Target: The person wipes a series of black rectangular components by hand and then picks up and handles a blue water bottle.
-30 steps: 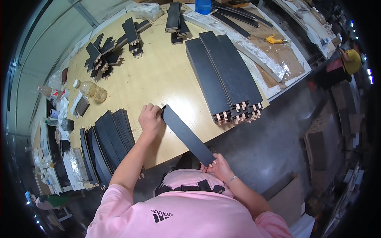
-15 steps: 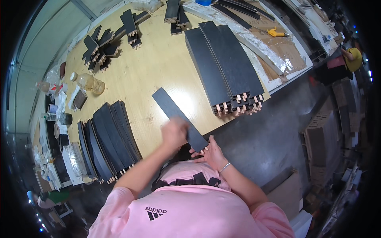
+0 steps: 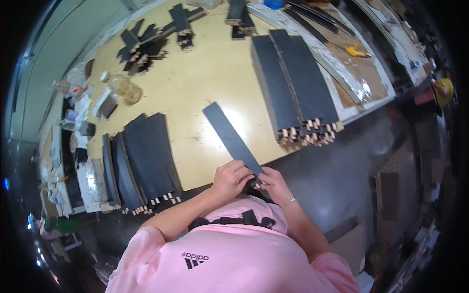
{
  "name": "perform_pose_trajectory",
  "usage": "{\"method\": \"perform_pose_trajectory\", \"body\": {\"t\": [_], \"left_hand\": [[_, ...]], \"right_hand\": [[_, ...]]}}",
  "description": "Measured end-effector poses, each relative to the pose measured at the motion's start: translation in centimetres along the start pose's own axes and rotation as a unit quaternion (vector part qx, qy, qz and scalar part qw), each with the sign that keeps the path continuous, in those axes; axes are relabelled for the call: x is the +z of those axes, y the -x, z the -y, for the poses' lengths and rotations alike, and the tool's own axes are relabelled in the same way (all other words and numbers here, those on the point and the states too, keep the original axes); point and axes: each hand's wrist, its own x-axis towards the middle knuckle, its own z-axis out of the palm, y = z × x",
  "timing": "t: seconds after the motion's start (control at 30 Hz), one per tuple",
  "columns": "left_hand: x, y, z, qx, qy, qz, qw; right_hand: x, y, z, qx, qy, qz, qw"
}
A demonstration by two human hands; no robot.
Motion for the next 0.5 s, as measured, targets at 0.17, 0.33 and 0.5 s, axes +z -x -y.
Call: {"method": "perform_pose_trajectory", "body": {"t": [0.17, 0.33, 0.5], "left_hand": [[-3.5, -1.4, -0.1, -0.057, 0.009, -0.11, 0.992], [-3.2, -2.2, -0.3, -0.09, 0.058, -0.146, 0.984], [-4.7, -0.5, 0.6, -0.129, 0.068, -0.172, 0.974]], "right_hand": [[5.6, -1.6, 0.6, 0.056, 0.009, 0.087, 0.995], [7.4, -4.7, -3.0, -0.06, 0.308, 0.088, 0.945], [8.4, 0.9, 7.8, -0.427, 0.525, -0.282, 0.68]]}}
